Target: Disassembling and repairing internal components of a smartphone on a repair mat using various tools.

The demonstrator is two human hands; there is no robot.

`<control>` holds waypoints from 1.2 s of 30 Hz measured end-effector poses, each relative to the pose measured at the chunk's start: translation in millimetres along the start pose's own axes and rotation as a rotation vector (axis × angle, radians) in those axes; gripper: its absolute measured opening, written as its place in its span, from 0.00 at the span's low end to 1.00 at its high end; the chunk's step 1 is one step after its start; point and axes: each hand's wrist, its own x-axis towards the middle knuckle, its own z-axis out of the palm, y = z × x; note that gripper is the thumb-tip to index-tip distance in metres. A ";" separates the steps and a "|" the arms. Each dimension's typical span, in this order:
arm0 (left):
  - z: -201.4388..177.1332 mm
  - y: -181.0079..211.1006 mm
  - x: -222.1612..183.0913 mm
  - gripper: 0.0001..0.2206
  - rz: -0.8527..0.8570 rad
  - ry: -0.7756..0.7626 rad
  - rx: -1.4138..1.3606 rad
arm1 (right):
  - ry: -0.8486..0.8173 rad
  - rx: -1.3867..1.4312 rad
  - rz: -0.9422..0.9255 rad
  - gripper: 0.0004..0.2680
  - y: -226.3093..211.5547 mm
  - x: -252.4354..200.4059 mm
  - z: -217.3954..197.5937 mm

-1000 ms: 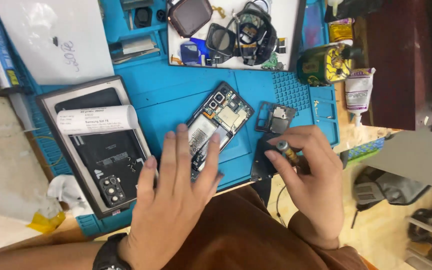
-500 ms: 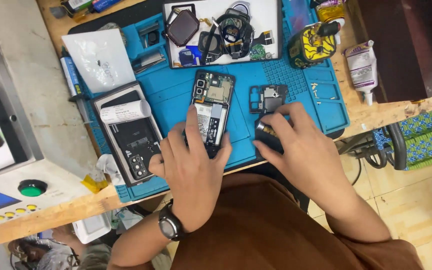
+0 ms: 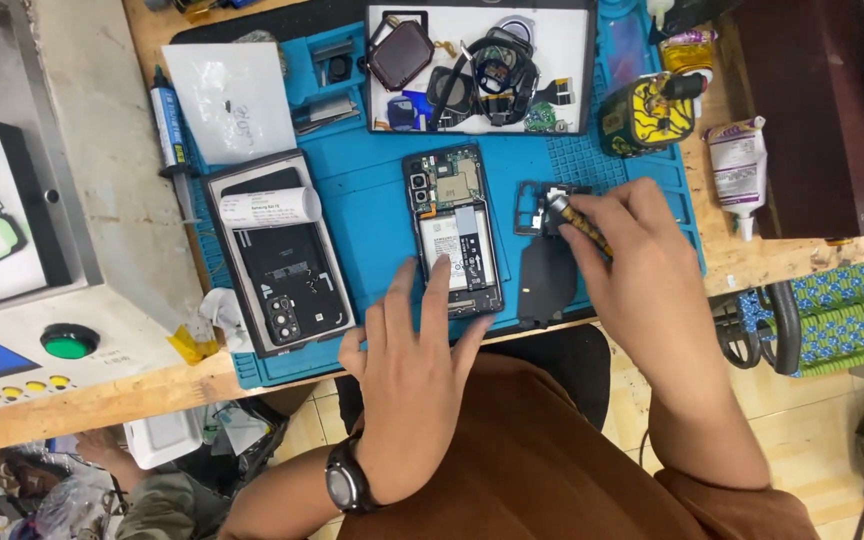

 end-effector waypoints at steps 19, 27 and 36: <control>20.4 -73.9 23.0 0.18 0.723 0.148 0.202 | -0.214 0.057 -0.502 0.04 -27.9 92.3 18.6; 34.0 -86.9 25.0 0.19 0.689 0.081 -0.050 | -0.217 0.116 -0.461 0.04 -44.8 100.7 26.1; 41.7 -92.4 27.6 0.21 0.655 0.072 -0.080 | -0.201 0.101 -0.309 0.03 -39.2 102.0 35.0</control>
